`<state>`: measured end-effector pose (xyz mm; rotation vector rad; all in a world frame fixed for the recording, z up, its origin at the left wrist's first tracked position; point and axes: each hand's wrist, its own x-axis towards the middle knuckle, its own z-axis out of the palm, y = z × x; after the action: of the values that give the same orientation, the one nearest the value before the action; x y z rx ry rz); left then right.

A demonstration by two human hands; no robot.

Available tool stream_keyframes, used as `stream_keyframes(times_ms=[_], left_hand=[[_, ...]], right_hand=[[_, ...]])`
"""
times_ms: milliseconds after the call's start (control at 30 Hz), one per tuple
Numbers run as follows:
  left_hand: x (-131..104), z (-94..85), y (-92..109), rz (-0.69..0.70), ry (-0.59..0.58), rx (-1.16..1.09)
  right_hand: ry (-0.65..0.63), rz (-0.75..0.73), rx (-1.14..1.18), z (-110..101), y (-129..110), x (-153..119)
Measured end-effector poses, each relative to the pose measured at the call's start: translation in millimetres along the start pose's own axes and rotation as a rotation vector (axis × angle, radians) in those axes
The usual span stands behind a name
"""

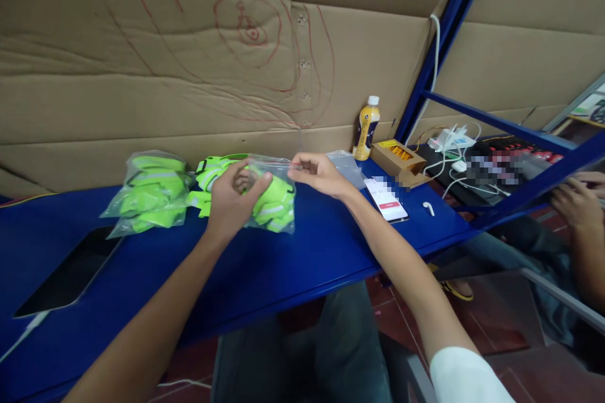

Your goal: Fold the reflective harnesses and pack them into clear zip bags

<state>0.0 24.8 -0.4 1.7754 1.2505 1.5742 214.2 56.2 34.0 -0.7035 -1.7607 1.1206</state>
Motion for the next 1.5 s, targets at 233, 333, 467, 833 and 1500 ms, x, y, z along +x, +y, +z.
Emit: stream_keyframes(times_ms=[233,333,467,833,1500], left_hand=[[1,11.0,-11,-0.211,-0.034,-0.574],[0,11.3,-7,-0.173,0.027,-0.604],[0,9.9,-2,-0.153,0.068,-0.576],[1,4.0,-8,0.073,0.196,-0.254],[0,7.8,-8,-0.024,0.197,-0.453]], right_hand=[[0.162,0.026,0.071,5,7,7],[0.247,-0.062,0.087,11,16,7],[0.351,-0.022,0.157,20,21,3],[0.418,0.080,0.431,50,41,-2],[0.491,0.053,0.317,52,33,-3]])
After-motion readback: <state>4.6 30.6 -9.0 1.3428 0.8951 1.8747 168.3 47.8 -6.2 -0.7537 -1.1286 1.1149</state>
